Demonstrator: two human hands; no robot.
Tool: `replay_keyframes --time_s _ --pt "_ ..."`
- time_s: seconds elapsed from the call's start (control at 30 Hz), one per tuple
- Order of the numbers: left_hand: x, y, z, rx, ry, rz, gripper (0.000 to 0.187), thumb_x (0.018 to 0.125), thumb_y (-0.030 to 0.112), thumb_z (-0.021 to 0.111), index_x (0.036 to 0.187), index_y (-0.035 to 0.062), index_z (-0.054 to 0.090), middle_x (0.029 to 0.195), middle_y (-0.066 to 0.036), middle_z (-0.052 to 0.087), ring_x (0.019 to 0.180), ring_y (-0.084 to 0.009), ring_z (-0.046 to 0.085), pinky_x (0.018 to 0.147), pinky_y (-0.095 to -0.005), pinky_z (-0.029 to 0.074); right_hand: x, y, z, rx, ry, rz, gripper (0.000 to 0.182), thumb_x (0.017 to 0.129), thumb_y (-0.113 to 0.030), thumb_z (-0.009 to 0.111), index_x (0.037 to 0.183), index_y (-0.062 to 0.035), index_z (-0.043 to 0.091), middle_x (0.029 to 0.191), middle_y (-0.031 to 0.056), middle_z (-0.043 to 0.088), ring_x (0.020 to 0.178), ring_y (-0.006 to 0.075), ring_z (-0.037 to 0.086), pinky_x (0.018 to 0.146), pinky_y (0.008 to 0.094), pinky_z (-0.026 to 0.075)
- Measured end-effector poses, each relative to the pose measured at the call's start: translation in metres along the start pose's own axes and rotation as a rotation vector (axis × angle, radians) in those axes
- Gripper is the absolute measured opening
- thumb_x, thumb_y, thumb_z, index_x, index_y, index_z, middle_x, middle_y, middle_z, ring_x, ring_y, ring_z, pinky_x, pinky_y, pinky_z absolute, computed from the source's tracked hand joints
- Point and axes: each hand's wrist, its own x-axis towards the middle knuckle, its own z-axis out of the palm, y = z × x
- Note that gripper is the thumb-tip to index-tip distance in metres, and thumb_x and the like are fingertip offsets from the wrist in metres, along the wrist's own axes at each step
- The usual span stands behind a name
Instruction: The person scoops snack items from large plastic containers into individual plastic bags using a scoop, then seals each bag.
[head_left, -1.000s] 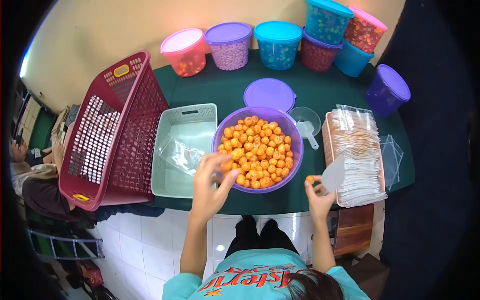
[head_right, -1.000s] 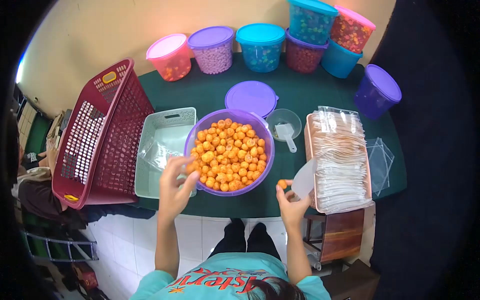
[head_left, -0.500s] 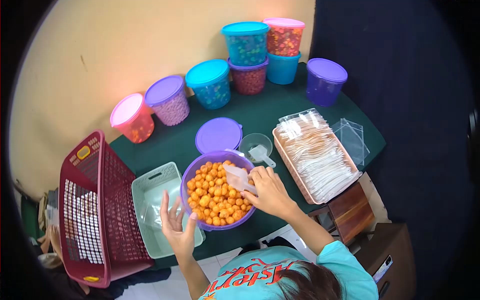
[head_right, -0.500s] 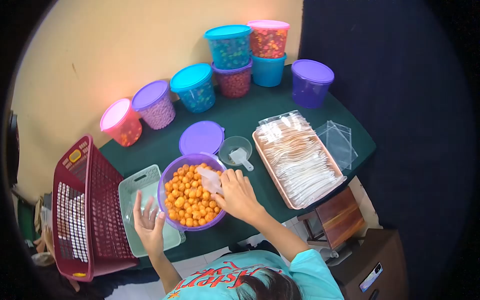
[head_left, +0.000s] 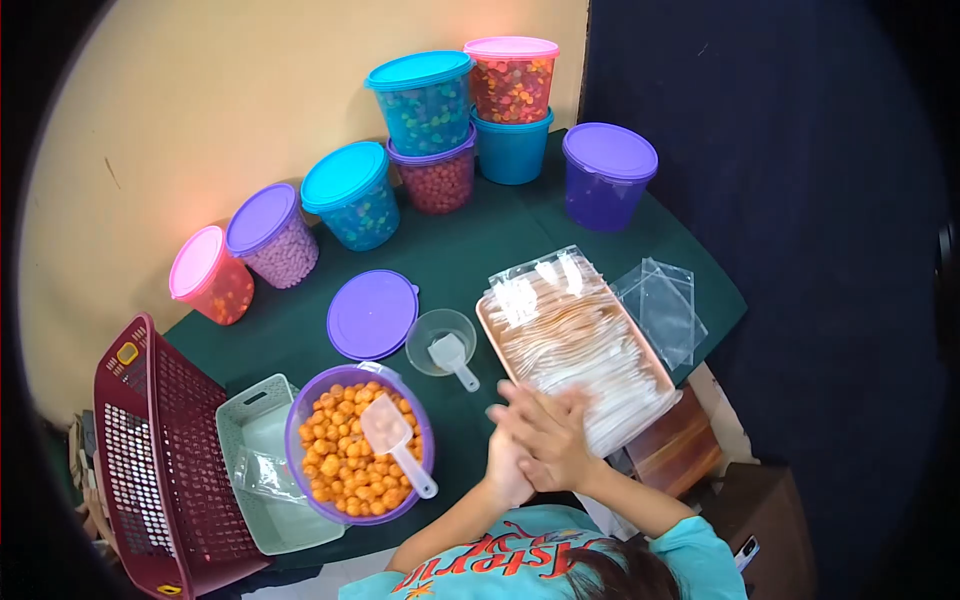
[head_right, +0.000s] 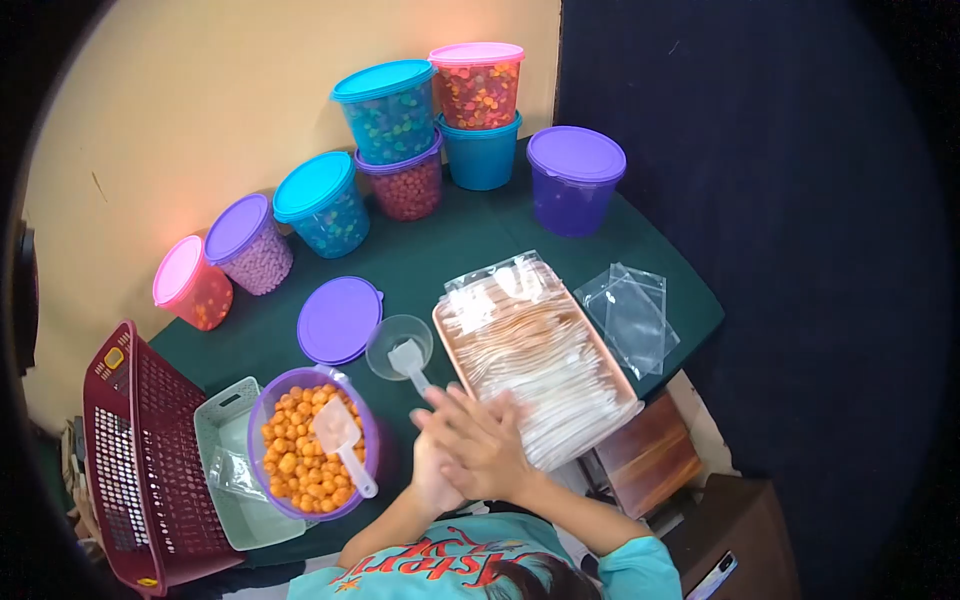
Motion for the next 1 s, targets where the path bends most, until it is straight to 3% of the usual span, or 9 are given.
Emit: replay_keyframes --time_s 0.1,0.23,0.37,0.43,0.57,0.7,0.8,0.87,1.0 --pt "0.037 0.017 -0.003 0.03 0.042 0.118 0.06 0.085 0.048 0.03 0.124 0.0026 0.033 0.133 -0.013 0.029 0.122 -0.0243 0.029 0.102 -0.0386 0.019 0.017 0.056 -0.023 -0.358 0.002 -0.152 0.033 0.081 -0.028 0.047 0.105 -0.0069 0.055 0.121 0.0124 0.044 0.117 0.0325 0.033 0.091 0.057 0.015" --pt "0.086 0.018 -0.007 0.693 0.289 0.584 0.04 0.079 0.013 0.053 0.115 0.0013 0.04 0.123 -0.013 0.039 0.115 -0.0233 0.037 0.097 -0.0354 0.027 0.101 0.129 -0.039 -0.094 0.101 -0.03 0.028 0.075 -0.022 0.056 0.099 -0.0074 0.058 0.109 0.0106 0.048 0.108 0.0283 0.038 0.091 0.0494 0.021" --pt "0.152 0.015 -0.057 1.054 0.595 0.655 0.047 0.08 0.02 0.053 0.117 -0.0032 0.037 0.126 -0.015 0.035 0.116 -0.0248 0.035 0.098 -0.0376 0.024 0.142 0.164 0.004 -0.107 -0.023 -0.19 0.015 0.071 -0.016 0.06 0.084 -0.009 0.062 0.099 0.0078 0.051 0.102 0.0253 0.041 0.09 0.0424 0.025" --pt "0.168 0.012 -0.078 1.879 0.857 0.615 0.054 0.078 0.024 0.056 0.119 -0.0037 0.035 0.128 -0.018 0.03 0.118 -0.0301 0.03 0.099 -0.0409 0.02 0.151 0.172 0.005 -0.073 -0.045 -0.281 0.011 0.069 -0.016 0.06 0.078 -0.0085 0.062 0.095 0.0062 0.053 0.099 0.0242 0.043 0.09 0.0418 0.025" --pt "0.171 0.004 -0.088 1.708 0.855 0.495 0.066 0.076 0.033 0.058 0.123 -0.0031 0.03 0.131 -0.021 0.024 0.123 -0.0356 0.02 0.099 -0.0521 0.008 0.185 0.208 -0.026 -0.011 0.237 -0.122 0.004 0.067 -0.01 0.058 0.068 -0.0131 0.06 0.078 0.0018 0.059 0.086 0.0201 0.049 0.082 0.037 0.028" --pt "0.174 0.009 -0.09 1.631 0.846 0.545 0.06 0.074 0.029 0.061 0.12 0.0002 0.036 0.13 -0.02 0.026 0.123 -0.0357 0.02 0.099 -0.0523 0.007 0.203 0.246 -0.046 -0.067 0.237 0.31 0.027 0.084 -0.028 0.045 0.094 -0.0075 0.058 0.106 0.0061 0.053 0.104 0.0231 0.041 0.091 0.0403 0.022" --pt "0.174 0.017 -0.078 1.765 0.861 0.632 0.05 0.07 0.022 0.066 0.112 0.0031 0.045 0.126 -0.017 0.034 0.121 -0.0349 0.023 0.099 -0.0497 0.011 0.185 0.244 -0.036 0.013 -0.05 0.171 0.038 0.08 -0.036 0.051 0.105 -0.0071 0.052 0.117 0.0091 0.046 0.113 0.0255 0.033 0.095 0.0422 0.015" --pt "0.171 0.021 -0.068 1.603 0.874 0.708 0.03 0.071 0.014 0.065 0.097 0.0028 0.055 0.112 -0.015 0.048 0.11 -0.0288 0.04 0.092 -0.0396 0.028 0.175 0.238 -0.029 -0.016 -0.275 0.0 0.037 0.072 -0.034 0.06 0.094 -0.0061 0.057 0.116 0.0095 0.046 0.115 0.0262 0.031 0.096 0.0426 0.011" --pt "0.159 0.028 -0.047 1.296 0.752 0.746 0.015 0.078 0.009 0.057 0.088 -0.0013 0.06 0.093 -0.011 0.058 0.08 -0.0159 0.052 0.071 -0.0269 0.041 0.177 0.224 -0.027 0.106 -0.209 0.015 0.024 0.071 -0.022 0.06 0.088 -0.0058 0.058 0.114 0.0092 0.047 0.112 0.0243 0.034 0.096 0.0414 0.013"
